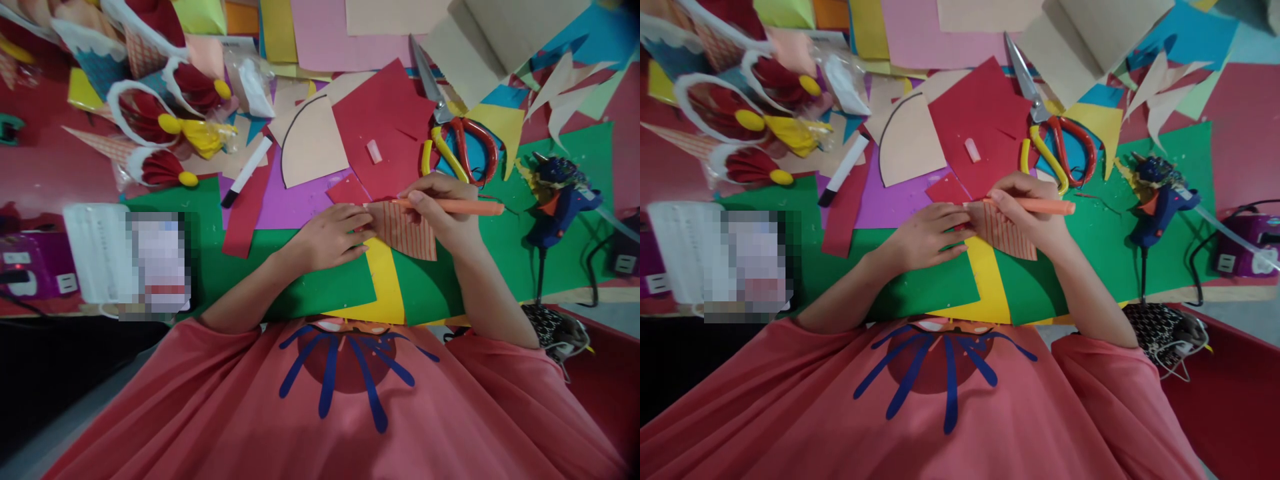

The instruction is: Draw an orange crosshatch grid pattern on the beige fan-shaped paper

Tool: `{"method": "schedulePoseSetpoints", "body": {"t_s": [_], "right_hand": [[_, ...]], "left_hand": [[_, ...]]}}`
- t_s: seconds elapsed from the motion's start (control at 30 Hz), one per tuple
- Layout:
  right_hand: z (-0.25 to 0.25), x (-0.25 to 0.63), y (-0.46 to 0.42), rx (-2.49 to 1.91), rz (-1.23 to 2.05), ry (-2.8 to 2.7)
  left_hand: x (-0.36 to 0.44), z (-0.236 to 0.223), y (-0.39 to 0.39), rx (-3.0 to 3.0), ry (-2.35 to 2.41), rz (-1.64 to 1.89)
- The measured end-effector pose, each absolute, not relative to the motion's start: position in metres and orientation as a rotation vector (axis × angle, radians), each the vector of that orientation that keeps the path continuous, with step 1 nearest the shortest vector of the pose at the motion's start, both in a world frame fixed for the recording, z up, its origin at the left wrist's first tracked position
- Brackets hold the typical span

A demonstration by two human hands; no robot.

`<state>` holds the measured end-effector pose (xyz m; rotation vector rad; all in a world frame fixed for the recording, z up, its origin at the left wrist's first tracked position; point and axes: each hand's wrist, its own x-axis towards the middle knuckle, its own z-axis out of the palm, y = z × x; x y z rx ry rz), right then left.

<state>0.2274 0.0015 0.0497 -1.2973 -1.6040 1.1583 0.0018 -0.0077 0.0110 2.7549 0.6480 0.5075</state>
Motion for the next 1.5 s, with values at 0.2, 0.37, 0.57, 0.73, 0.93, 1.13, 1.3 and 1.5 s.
{"method": "schedulePoseSetpoints", "body": {"t_s": [0.2, 0.37, 0.57, 0.73, 0.93, 1.13, 1.3, 1.5], "right_hand": [[0.036, 0.217, 0.0, -1.373, 1.228, -1.581], [0.033, 0.215, -0.001, -1.429, 1.121, -1.627], [0.032, 0.216, 0.0, -1.448, 1.067, -1.679], [0.029, 0.217, 0.0, -1.43, 1.067, -1.703], [0.03, 0.218, -0.001, -1.46, 1.064, -1.698], [0.028, 0.217, 0.0, -1.454, 1.156, -1.686], [0.028, 0.216, -0.001, -1.456, 1.211, -1.636], [0.028, 0.217, -0.001, -1.445, 1.113, -1.701]], "left_hand": [[0.002, 0.011, -0.008, 2.772, 0.621, 0.463], [0.002, 0.014, -0.008, 2.736, 0.677, 0.474], [0.003, 0.015, -0.007, 2.728, 0.695, 0.446], [0.003, 0.014, -0.007, 2.737, 0.698, 0.439], [0.003, 0.014, -0.008, 2.723, 0.697, 0.416], [0.002, 0.014, -0.008, 2.7, 0.712, 0.37], [0.002, 0.015, -0.007, 2.65, 0.712, 0.371], [0.002, 0.016, -0.007, 2.659, 0.719, 0.334]]}}
